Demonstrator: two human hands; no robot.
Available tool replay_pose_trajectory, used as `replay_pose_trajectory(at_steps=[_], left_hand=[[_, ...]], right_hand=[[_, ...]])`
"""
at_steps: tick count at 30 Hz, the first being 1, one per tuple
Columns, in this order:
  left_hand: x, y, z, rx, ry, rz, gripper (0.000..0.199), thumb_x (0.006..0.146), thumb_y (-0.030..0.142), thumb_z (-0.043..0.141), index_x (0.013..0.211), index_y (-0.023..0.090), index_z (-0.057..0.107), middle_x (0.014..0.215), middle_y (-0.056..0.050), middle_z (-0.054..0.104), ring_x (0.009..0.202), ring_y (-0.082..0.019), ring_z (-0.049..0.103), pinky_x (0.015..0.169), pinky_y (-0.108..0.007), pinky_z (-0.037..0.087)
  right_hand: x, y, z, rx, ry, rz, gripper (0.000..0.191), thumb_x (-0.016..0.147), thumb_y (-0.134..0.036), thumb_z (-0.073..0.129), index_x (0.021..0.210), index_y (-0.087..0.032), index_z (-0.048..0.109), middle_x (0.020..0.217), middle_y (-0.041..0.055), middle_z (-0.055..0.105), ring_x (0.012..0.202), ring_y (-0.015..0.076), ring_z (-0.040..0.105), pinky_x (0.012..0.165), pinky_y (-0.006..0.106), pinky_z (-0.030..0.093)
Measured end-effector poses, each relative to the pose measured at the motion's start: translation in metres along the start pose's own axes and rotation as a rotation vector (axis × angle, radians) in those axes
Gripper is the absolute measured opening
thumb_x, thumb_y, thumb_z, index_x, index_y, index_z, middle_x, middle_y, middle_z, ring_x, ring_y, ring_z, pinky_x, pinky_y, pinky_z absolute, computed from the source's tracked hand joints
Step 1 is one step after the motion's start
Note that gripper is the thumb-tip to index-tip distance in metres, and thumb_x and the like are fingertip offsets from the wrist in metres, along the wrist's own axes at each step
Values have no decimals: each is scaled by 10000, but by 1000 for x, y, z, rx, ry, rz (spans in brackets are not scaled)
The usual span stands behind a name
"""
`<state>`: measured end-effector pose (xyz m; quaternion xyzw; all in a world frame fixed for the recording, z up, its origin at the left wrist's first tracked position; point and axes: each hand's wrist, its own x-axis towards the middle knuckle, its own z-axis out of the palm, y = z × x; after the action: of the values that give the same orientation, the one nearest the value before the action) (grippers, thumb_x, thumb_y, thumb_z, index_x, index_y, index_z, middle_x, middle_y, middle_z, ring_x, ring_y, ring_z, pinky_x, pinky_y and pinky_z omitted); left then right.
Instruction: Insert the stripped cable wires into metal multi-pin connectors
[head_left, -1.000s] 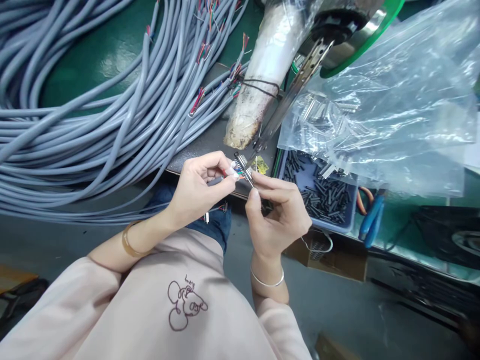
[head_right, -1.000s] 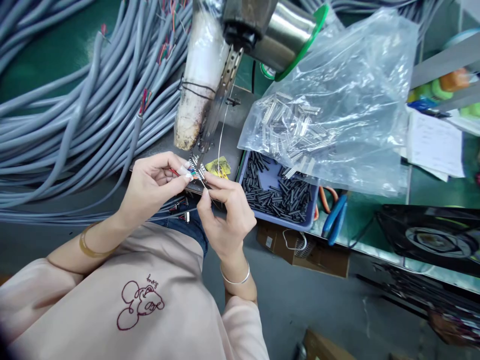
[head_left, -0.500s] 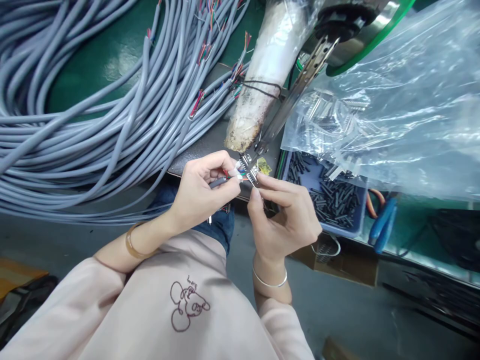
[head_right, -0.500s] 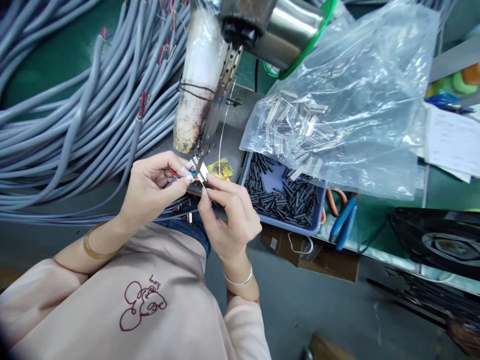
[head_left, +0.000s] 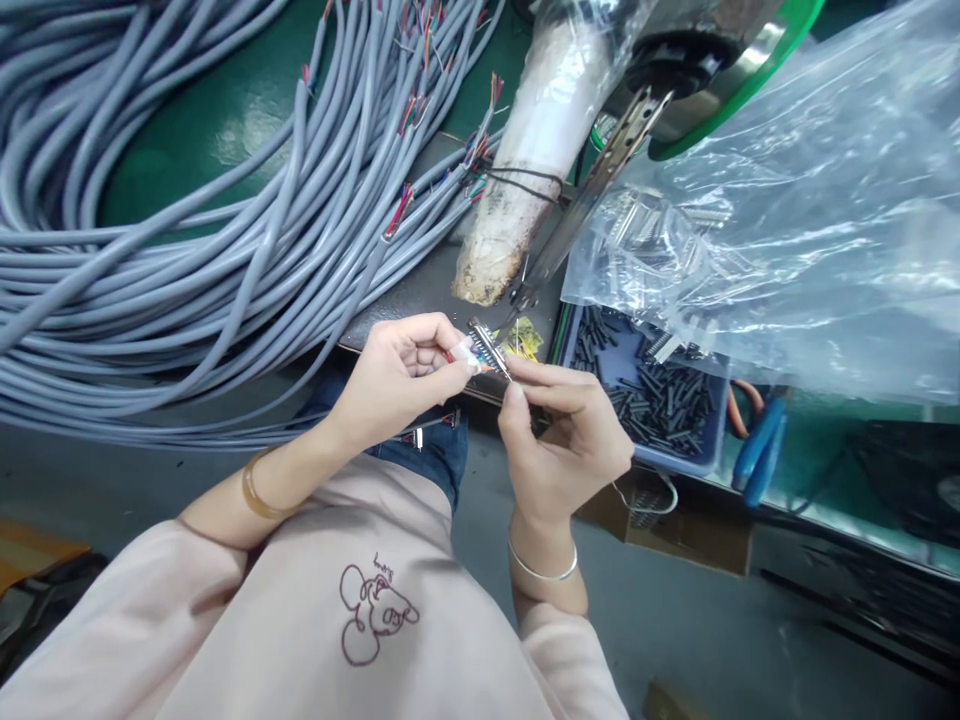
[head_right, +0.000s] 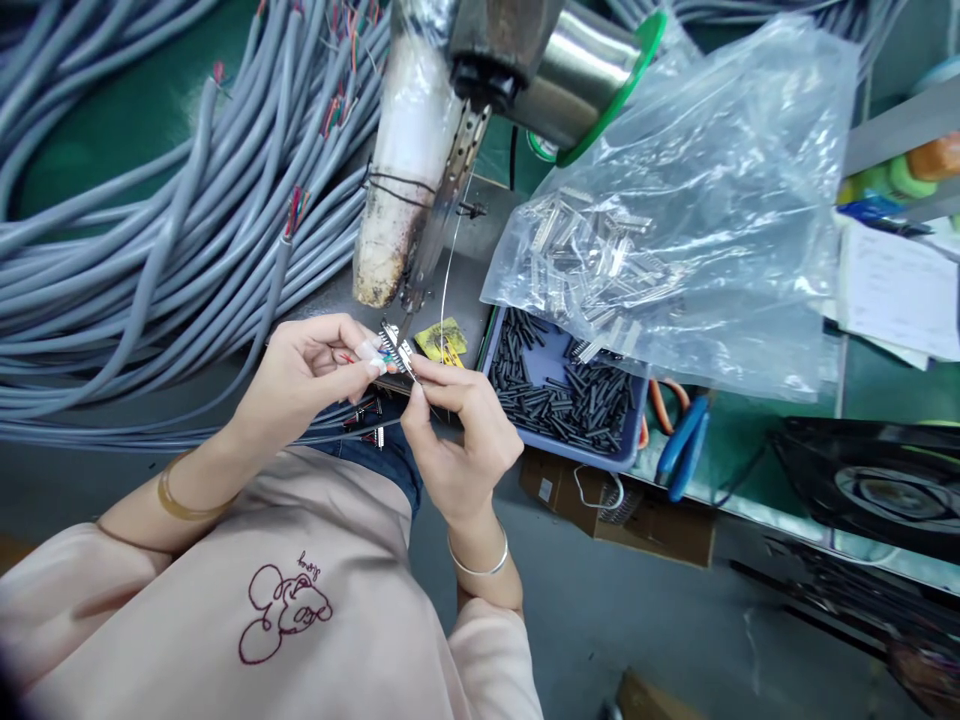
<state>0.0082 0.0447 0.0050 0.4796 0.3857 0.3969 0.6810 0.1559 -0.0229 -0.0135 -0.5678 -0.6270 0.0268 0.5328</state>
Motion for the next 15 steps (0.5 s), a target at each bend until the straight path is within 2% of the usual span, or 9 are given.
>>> replay_pose_trajectory(at_steps=[6, 11, 15], left_hand=[[2, 0, 1, -29, 26, 31, 160, 686, 131, 753, 660, 148, 596, 671, 11, 632, 520, -44, 512, 457, -144, 413], [5, 1, -5, -88, -113, -74, 160, 685, 145, 755, 640, 152, 601, 585, 35, 585, 452, -35, 483, 436, -146, 409], [6, 0, -4, -104, -43, -81, 181, 676, 152, 784, 667, 157, 603, 574, 42, 579, 452, -33, 476, 428, -136, 399]], right_hand=[[2, 0, 2, -26, 21, -49, 184, 847, -59, 720, 878, -225, 650, 949, 8, 802, 861, 161, 781, 773, 303, 645], [3, 1, 1, -20, 6, -51, 186, 839, -55, 728, 870, -223, 653, 922, -2, 805, 820, 151, 782, 737, 274, 636], [2, 2, 1, -63, 19, -75, 173, 853, -80, 722, 883, -234, 649, 932, -7, 805, 827, 162, 783, 737, 295, 639]])
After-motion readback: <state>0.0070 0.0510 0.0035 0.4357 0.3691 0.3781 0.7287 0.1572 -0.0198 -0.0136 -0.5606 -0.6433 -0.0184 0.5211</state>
